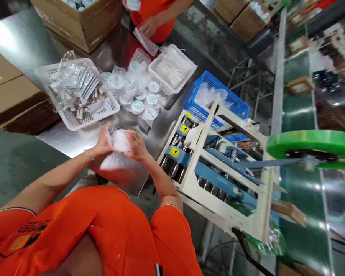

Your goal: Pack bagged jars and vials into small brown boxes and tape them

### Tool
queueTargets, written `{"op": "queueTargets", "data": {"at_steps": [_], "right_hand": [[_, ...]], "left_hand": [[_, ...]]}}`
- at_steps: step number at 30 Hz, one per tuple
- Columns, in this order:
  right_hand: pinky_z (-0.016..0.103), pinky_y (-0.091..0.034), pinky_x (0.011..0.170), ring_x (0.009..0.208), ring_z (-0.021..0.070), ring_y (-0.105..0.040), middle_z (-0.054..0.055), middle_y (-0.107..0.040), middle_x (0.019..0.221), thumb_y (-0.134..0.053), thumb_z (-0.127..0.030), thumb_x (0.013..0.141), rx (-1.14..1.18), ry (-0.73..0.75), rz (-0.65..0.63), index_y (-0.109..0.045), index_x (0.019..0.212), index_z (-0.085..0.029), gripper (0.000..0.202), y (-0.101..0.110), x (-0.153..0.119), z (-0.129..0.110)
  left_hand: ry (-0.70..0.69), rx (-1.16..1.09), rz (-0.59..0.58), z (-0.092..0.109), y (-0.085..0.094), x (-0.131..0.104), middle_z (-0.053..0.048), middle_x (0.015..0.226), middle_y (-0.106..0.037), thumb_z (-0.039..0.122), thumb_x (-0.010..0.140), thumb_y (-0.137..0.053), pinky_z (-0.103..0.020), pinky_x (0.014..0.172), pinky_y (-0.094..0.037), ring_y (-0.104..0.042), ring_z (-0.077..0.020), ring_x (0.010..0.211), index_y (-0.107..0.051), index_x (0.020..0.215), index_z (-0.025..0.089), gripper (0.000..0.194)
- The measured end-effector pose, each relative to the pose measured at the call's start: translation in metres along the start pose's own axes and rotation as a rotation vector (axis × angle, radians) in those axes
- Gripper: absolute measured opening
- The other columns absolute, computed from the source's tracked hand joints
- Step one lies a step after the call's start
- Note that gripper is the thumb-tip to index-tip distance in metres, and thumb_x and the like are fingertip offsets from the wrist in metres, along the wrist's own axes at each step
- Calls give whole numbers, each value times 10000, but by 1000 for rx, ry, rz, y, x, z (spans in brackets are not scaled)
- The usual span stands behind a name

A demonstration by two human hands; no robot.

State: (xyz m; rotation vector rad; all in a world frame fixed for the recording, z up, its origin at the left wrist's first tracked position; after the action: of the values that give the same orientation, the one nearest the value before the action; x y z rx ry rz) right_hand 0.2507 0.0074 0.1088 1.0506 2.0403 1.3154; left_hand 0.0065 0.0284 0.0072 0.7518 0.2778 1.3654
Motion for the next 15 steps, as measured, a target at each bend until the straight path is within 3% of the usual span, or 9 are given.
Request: {"op": "queueTargets", "data": {"at_steps": [4,7,9,11,13,15], "right_hand": [[724,-495,1450,1747,519,-542,340,-563,1867,-1066,-518,925,-33,-29,-173,-677,1786,-105,1031,0,32,-3],[759,-507,1417,1764,538,-498,277,-549,1906,-1001,-580,1008,-128,-76,-144,-818,1662,-188,784,24,59,5],[690,-521,1420,1683,487,-595,235,-676,1804,-873,-478,1111,-155,-96,-50,-888,1569,-210,531,43,91,7],[576,-562,1384,1540,424,-719,219,-811,1630,-713,-311,1169,-163,-83,-39,-911,1526,-178,429,47,140,-3],[465,-589,1326,1453,368,-786,202,-878,1520,-595,-145,1151,-190,0,-174,-915,1500,-140,474,27,199,-30],[370,-593,1279,1434,308,-811,175,-895,1510,-560,-24,1097,-231,147,-375,-919,1462,-132,523,-9,254,-67]], "left_hand": [[-67,-26,-73,19,3,8,-294,1698,-683,1045,786,-948,-757,1418,-421,-582,-570,1627,-531,1847,145,1453],[-95,28,-132,33,8,12,-279,1694,-710,893,928,-944,-748,1411,-403,-573,-549,1624,-601,1853,184,1215],[-126,89,-187,41,9,13,-269,1704,-722,778,1001,-931,-776,1422,-357,-570,-545,1617,-654,1836,207,1048],[-192,141,-265,49,7,13,-228,1695,-753,676,1047,-919,-817,1430,-303,-576,-533,1605,-746,1765,270,843],[-270,181,-341,55,2,12,-169,1647,-802,595,1056,-925,-840,1427,-281,-595,-512,1584,-858,1620,347,620],[-304,227,-341,58,-3,13,-120,1569,-847,541,1026,-960,-815,1419,-332,-625,-483,1557,-929,1457,399,455]]}}
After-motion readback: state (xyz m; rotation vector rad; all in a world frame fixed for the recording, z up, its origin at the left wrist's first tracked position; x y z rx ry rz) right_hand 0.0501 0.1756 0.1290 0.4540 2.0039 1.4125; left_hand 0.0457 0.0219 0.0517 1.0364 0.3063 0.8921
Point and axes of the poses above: each hand's wrist, its own x-axis towards the middle knuckle, its own y-axis out of the back of the hand, z = x × y, the point moved 3 cm from there along x, towards the middle knuckle
